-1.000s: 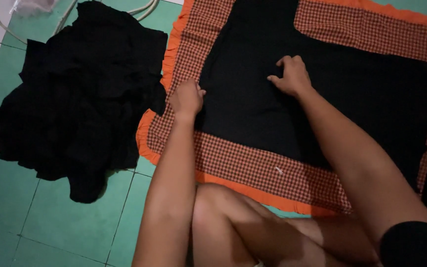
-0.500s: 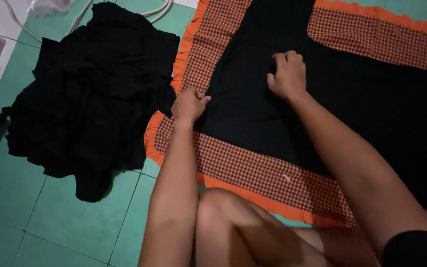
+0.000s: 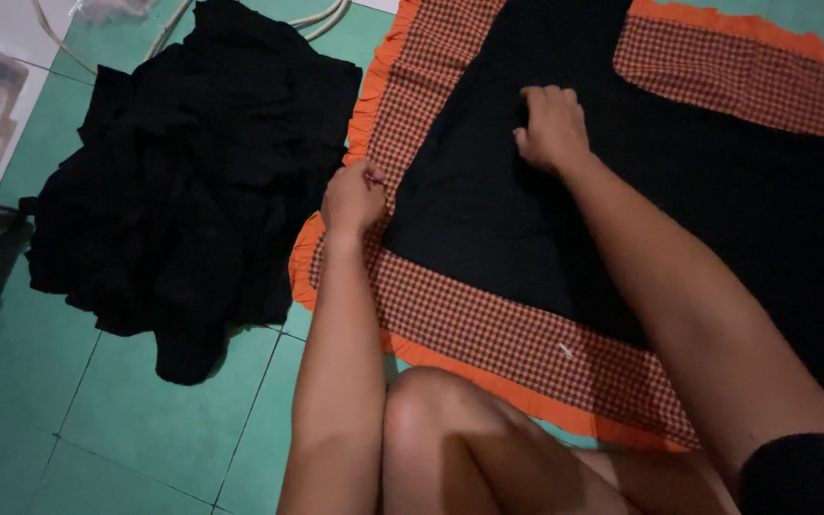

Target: The person folds a black piece of clothing on a checkered mat. They smooth the fabric with their hands, fold the sides inward, and then fold the bottom section up to create a neat rectangular shape.

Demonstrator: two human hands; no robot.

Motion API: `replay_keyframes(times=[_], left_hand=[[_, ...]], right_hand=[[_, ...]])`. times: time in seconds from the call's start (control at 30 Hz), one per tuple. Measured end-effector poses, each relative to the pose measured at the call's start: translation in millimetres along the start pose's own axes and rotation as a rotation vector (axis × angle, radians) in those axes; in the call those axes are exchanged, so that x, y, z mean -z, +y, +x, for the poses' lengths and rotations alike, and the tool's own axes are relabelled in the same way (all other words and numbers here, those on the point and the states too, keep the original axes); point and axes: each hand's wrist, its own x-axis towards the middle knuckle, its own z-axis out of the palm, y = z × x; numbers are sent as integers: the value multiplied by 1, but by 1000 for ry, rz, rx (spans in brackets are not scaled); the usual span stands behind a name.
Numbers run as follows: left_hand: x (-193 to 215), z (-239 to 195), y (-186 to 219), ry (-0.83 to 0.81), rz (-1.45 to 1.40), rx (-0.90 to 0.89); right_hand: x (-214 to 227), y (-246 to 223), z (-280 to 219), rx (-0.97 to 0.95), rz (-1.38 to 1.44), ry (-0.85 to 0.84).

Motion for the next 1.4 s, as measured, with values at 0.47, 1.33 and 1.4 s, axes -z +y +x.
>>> replay_keyframes(times=[0.47,1.33,1.4], left_hand=[[-16,0,6,-48,121,109],[-21,0,23,-218,301,-226],[-20,-3,24,-230,311,-201]], right_hand=[[-15,16,25,-113,133,-45],[11,50,44,380,-70,-267],[27,36,30,334,-197,-369]])
